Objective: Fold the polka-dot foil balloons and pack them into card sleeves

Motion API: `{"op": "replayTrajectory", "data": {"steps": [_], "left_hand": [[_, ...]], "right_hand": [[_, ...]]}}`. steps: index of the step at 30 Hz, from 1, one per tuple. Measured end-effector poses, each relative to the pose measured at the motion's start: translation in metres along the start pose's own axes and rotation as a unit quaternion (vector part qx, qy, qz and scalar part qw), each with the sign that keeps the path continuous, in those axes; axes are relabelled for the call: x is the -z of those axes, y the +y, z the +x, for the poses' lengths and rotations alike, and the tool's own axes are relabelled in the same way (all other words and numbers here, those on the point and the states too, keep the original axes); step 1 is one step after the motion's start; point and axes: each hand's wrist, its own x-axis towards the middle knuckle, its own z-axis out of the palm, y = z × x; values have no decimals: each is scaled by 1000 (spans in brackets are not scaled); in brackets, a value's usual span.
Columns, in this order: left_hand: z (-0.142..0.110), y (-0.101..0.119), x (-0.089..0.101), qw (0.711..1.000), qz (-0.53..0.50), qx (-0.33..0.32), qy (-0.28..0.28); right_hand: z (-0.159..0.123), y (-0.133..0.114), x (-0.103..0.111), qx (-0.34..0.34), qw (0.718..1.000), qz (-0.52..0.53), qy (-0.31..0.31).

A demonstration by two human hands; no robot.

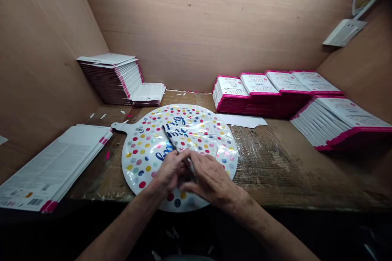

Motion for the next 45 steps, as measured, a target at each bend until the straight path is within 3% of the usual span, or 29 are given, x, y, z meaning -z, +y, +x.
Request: {"op": "replayTrajectory", "data": {"steps": [2,6,8,10,11,13,15,17,19,22,25,27,30,32,33,35,37,39,41,43,45], "left_hand": [[-5,13,25,999,30,7,38],[-23,33,67,976,212,48,-4],[-31,34,78,916,397,16,62],[-35,32,85,812,553,-104,153],[-34,30,88,763,599,-182,164],[-29,29,96,699,639,-309,88],[-19,31,103,670,658,-343,-27],[-7,34,108,667,669,-320,-71],[4,37,108,687,662,-297,-50],[20,39,99,737,623,-257,57],[33,38,85,774,584,-169,175],[40,38,80,779,577,-124,213],[46,40,78,785,567,-103,226],[46,42,81,794,557,-94,225],[44,44,82,795,557,-89,224],[38,49,84,782,577,-84,221],[29,57,87,753,606,-134,220],[24,64,92,719,628,-252,160],[24,69,98,678,645,-352,10],[29,69,103,630,673,-356,-157],[36,65,106,603,695,-314,-234]], "right_hand": [[-13,7,-14,109,993,32,20],[-19,36,-32,137,987,-11,87],[-13,43,-38,137,987,-41,77],[-9,43,-42,143,987,-57,38],[-7,42,-43,144,988,-58,20],[-6,42,-41,148,988,-39,-16],[-1,45,-36,129,990,8,-47],[10,52,-32,64,993,74,-66],[28,60,-32,-54,990,112,-68],[58,67,-36,-225,970,72,-52],[71,62,-41,-302,953,16,-36],[71,52,-43,-287,957,-34,14],[72,28,-48,-122,984,-98,86],[81,11,-56,-18,992,-110,51],[87,4,-60,4,993,-116,20],[97,-6,-65,9,991,-128,-26],[97,-10,-63,25,990,-130,-40],[83,-5,-53,97,988,-114,-48],[58,5,-40,203,974,-75,-65],[32,20,-33,263,961,-10,-82],[13,35,-33,223,967,101,-69]]}}
